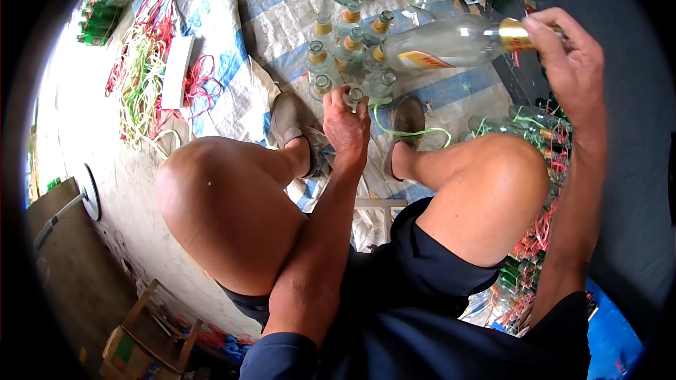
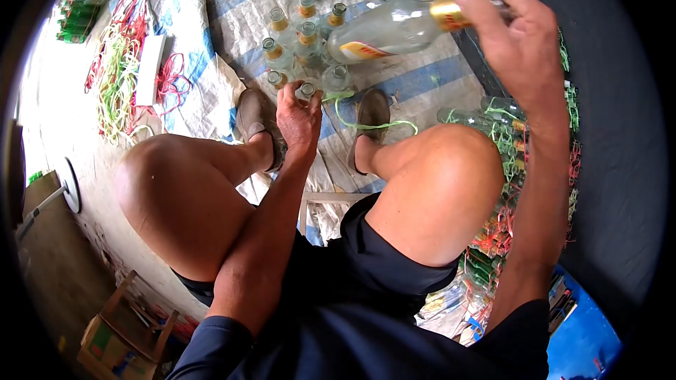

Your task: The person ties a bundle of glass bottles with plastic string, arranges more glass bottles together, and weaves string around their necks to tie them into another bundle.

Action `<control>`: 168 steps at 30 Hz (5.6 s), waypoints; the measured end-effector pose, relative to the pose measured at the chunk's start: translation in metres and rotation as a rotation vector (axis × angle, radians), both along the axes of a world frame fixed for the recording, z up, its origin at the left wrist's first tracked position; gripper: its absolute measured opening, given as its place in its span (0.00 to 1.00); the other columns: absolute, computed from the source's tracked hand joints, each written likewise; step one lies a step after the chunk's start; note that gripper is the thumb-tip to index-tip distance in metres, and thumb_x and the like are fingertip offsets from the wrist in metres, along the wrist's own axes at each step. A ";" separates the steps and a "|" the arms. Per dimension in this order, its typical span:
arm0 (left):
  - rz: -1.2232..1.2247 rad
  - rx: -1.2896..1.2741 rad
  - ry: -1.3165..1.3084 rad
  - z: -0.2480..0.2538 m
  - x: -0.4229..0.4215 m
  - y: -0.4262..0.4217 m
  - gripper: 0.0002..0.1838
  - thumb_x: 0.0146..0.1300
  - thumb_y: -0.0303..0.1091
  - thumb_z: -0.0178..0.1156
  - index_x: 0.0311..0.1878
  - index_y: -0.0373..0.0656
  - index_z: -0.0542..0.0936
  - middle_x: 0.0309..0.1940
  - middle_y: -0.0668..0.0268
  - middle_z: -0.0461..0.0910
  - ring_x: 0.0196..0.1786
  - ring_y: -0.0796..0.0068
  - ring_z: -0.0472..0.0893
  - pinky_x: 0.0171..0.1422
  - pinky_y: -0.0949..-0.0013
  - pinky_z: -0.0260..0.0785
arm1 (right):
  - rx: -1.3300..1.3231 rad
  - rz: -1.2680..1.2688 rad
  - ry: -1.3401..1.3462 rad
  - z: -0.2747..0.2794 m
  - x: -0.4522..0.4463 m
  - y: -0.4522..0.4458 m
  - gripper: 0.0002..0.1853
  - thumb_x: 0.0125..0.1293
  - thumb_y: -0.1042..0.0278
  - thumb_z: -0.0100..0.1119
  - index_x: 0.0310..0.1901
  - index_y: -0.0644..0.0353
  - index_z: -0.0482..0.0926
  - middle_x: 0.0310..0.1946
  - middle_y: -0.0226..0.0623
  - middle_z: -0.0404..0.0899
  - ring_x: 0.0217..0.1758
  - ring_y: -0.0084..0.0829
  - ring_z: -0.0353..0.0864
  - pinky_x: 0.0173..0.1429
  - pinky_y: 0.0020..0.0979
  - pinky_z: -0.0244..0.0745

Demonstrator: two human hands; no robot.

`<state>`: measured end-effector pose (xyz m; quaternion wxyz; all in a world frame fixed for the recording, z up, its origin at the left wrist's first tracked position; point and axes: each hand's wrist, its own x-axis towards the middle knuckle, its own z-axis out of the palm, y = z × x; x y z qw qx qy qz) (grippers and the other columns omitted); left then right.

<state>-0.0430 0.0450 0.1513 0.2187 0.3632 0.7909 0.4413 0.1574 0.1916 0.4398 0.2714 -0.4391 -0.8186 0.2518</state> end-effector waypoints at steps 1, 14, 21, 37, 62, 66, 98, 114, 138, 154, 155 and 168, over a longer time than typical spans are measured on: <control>0.007 0.001 -0.009 0.002 0.000 0.000 0.21 0.58 0.32 0.74 0.54 0.39 0.81 0.45 0.54 0.81 0.35 0.60 0.85 0.44 0.59 0.77 | 0.009 0.048 0.012 -0.007 -0.010 0.001 0.09 0.74 0.68 0.63 0.39 0.65 0.83 0.28 0.20 0.76 0.31 0.10 0.67 0.33 0.21 0.63; 0.038 0.058 0.018 -0.004 0.000 -0.001 0.21 0.57 0.32 0.74 0.53 0.40 0.82 0.44 0.56 0.81 0.40 0.58 0.84 0.45 0.58 0.76 | 0.066 0.233 -0.073 -0.089 -0.083 0.026 0.12 0.69 0.60 0.69 0.33 0.60 0.81 0.16 0.34 0.76 0.18 0.22 0.69 0.26 0.31 0.67; 0.038 0.090 0.071 -0.001 -0.002 -0.001 0.20 0.57 0.32 0.74 0.53 0.41 0.82 0.43 0.54 0.81 0.44 0.50 0.83 0.48 0.55 0.75 | 0.112 0.248 -0.164 -0.123 -0.097 0.025 0.17 0.65 0.56 0.70 0.33 0.61 0.76 0.21 0.47 0.77 0.27 0.53 0.79 0.33 0.45 0.74; 0.041 0.093 0.021 0.000 -0.001 -0.006 0.20 0.57 0.31 0.72 0.52 0.40 0.81 0.43 0.54 0.81 0.45 0.50 0.83 0.50 0.55 0.75 | 0.187 0.389 -0.313 -0.115 -0.117 0.020 0.17 0.65 0.56 0.67 0.34 0.62 0.75 0.28 0.54 0.81 0.37 0.59 0.82 0.40 0.51 0.78; 0.013 0.093 -0.004 -0.001 0.003 -0.012 0.21 0.53 0.23 0.65 0.53 0.41 0.80 0.46 0.56 0.81 0.52 0.49 0.80 0.58 0.53 0.73 | 0.223 0.589 -0.581 -0.173 -0.157 0.038 0.17 0.66 0.53 0.62 0.33 0.62 0.78 0.26 0.54 0.82 0.36 0.60 0.84 0.41 0.56 0.78; 0.003 0.073 -0.026 -0.001 0.002 -0.013 0.21 0.53 0.24 0.65 0.54 0.42 0.81 0.47 0.57 0.81 0.52 0.49 0.80 0.58 0.54 0.73 | 0.237 0.619 -0.608 -0.172 -0.169 0.040 0.17 0.66 0.54 0.62 0.32 0.62 0.78 0.26 0.53 0.82 0.36 0.59 0.84 0.41 0.55 0.78; -0.022 0.069 0.041 -0.006 0.002 -0.003 0.21 0.54 0.31 0.76 0.53 0.43 0.85 0.44 0.58 0.84 0.39 0.58 0.84 0.47 0.59 0.77 | -0.274 0.421 -0.584 -0.196 -0.128 0.045 0.21 0.62 0.50 0.70 0.36 0.64 0.85 0.30 0.52 0.86 0.35 0.48 0.87 0.44 0.45 0.81; -0.053 0.069 0.079 -0.001 -0.002 -0.007 0.22 0.56 0.31 0.74 0.56 0.43 0.83 0.47 0.53 0.84 0.47 0.48 0.84 0.52 0.56 0.77 | -1.155 0.173 0.348 -0.387 0.031 -0.107 0.25 0.68 0.69 0.68 0.65 0.58 0.73 0.49 0.33 0.78 0.53 0.24 0.77 0.55 0.31 0.74; -0.218 -0.126 -0.077 0.019 0.027 -0.042 0.13 0.69 0.36 0.64 0.48 0.36 0.87 0.39 0.50 0.89 0.43 0.48 0.89 0.50 0.54 0.79 | -0.644 0.421 -0.184 -0.268 0.017 -0.031 0.13 0.66 0.63 0.60 0.38 0.65 0.86 0.28 0.43 0.84 0.33 0.31 0.81 0.41 0.37 0.76; -0.284 0.144 -0.032 0.020 0.052 0.017 0.34 0.68 0.29 0.63 0.74 0.31 0.63 0.64 0.37 0.75 0.62 0.34 0.78 0.63 0.48 0.73 | -0.445 0.495 -0.320 -0.199 -0.032 0.009 0.10 0.64 0.67 0.61 0.34 0.67 0.82 0.23 0.48 0.79 0.27 0.33 0.78 0.39 0.37 0.75; -0.276 0.165 -0.041 0.015 0.051 0.021 0.33 0.68 0.30 0.64 0.73 0.30 0.65 0.63 0.37 0.76 0.62 0.35 0.78 0.64 0.49 0.73 | -0.447 0.486 -0.325 -0.201 -0.033 0.011 0.10 0.64 0.67 0.60 0.34 0.67 0.82 0.24 0.48 0.79 0.27 0.33 0.78 0.39 0.37 0.76; -0.140 0.200 -0.148 -0.001 0.058 0.041 0.20 0.72 0.28 0.58 0.66 0.38 0.73 0.56 0.42 0.80 0.58 0.36 0.80 0.60 0.48 0.74 | -0.329 0.513 -0.326 -0.197 -0.065 0.025 0.10 0.61 0.67 0.58 0.28 0.66 0.78 0.23 0.51 0.78 0.27 0.45 0.78 0.37 0.43 0.73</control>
